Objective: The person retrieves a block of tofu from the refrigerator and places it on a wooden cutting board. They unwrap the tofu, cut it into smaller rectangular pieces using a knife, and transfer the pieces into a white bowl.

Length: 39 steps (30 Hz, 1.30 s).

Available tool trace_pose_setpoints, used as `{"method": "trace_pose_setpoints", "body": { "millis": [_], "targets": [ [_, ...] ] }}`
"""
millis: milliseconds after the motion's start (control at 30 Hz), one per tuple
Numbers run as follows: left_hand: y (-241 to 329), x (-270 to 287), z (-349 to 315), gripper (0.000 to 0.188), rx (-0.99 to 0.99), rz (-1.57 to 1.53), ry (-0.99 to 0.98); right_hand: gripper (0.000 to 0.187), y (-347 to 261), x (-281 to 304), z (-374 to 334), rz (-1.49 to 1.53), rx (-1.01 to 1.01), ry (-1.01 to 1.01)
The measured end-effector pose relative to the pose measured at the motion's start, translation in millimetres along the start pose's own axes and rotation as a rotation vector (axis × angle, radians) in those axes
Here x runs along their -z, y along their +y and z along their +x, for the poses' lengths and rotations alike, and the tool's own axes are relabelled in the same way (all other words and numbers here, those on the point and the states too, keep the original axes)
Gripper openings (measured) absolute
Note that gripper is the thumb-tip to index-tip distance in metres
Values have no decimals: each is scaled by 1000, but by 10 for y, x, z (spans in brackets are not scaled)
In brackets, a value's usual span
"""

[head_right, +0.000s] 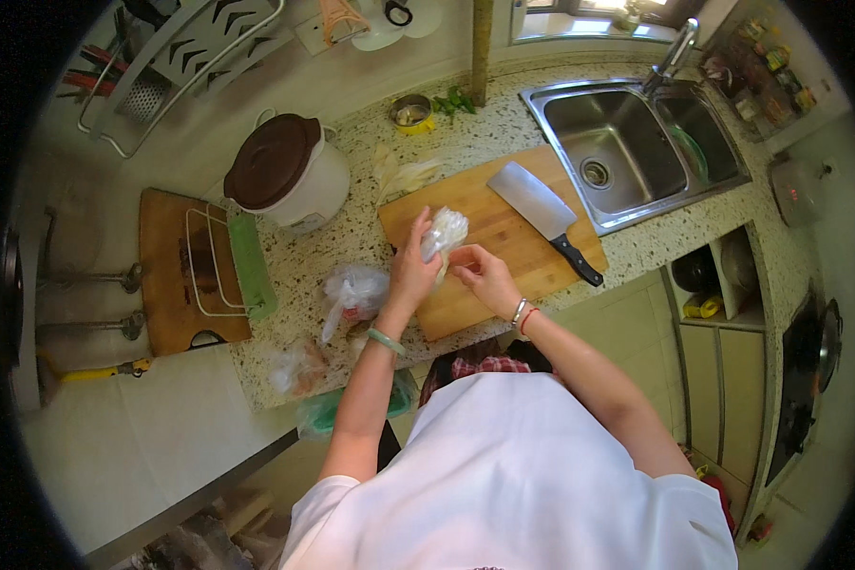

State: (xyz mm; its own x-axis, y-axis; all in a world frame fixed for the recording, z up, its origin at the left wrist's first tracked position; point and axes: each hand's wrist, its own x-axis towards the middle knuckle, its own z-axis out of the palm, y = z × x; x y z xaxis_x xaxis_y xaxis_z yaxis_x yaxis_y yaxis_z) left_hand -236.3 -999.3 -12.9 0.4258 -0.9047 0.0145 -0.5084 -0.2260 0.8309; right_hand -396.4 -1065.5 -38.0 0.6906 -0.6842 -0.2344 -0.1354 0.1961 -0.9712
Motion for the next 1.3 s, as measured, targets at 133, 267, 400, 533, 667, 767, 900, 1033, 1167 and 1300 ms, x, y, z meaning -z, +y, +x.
{"method": "trace_pose_setpoints", "body": {
  "millis": [133,267,400,533,667,767,900,1033,1167,1300],
  "targets": [
    [-76,0,-89,45,-50,59,132,28,1,112,80,-113,72,49],
    [1,22,-320,22,6,202,262,34,-201,133,213,-361,291,19],
    [72,26,-358,15,46,315,319,31,-368,53,369,-662,455,-8],
    [272,-56,-339,14,213,-155,345,22,-314,176,448,-712,427,-47],
    [375,-97,-295,14,367,-493,315,18,-285,298,543,-450,301,-85],
    [418,-87,-176,17,250,-91,276,18,-221,370,577,-322,260,-136],
    [408,-188,-83,19,123,355,192,15,-233,434,575,-396,368,-178],
    [374,-190,-124,14,22,443,307,12,-261,566,583,-560,424,-109],
    [293,-170,-303,15,123,136,498,8,119,751,716,-121,-37,83],
    [241,-102,-411,22,125,18,503,26,49,630,589,-441,205,168]
  ]
}}
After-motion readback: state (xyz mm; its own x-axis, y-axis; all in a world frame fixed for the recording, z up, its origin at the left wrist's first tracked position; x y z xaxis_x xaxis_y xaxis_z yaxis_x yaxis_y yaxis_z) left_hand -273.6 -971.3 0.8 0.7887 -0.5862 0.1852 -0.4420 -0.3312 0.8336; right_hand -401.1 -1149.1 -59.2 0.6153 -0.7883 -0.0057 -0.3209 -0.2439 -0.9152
